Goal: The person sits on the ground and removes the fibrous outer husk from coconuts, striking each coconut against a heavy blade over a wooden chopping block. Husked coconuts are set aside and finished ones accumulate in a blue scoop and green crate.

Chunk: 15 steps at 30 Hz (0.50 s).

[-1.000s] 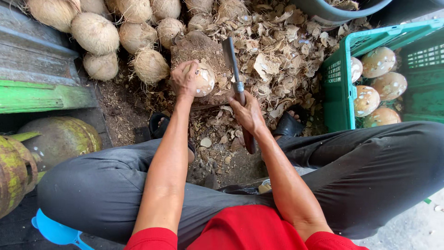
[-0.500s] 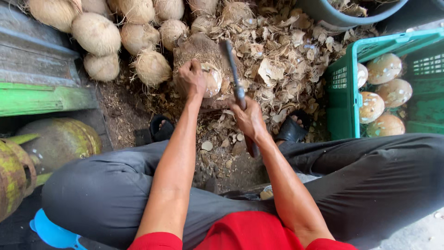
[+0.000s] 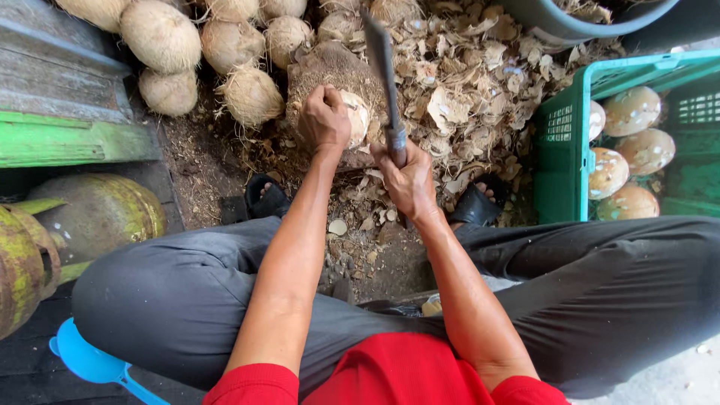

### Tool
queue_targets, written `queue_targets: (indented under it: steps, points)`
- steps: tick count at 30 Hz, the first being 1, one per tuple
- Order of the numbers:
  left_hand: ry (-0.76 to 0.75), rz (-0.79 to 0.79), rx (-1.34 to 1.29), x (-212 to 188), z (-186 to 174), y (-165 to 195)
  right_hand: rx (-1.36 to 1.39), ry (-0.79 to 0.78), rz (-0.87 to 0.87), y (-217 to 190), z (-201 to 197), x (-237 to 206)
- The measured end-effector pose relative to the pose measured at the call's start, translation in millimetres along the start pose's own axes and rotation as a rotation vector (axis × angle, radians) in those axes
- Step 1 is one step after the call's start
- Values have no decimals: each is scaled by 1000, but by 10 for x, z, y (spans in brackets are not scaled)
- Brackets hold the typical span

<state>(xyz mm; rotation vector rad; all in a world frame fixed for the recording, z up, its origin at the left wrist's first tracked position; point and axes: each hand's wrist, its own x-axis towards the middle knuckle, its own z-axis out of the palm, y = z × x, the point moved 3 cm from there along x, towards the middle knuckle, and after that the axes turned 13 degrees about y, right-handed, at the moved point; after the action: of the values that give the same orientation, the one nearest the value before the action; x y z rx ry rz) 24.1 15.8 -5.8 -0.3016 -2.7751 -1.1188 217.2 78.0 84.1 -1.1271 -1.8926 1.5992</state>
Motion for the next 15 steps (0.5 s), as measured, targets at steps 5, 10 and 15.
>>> queue_targets:
  steps: [5,10,15]
  points:
    - [-51,-99,-74,9,7,-12,-148,-113,259,116,65,20]
    - [-30,-47,-20,47,-28,11,-91,-26,113,125,67,39]
    - [6,52,18,23,-56,17,61,18,284,118,75,6]
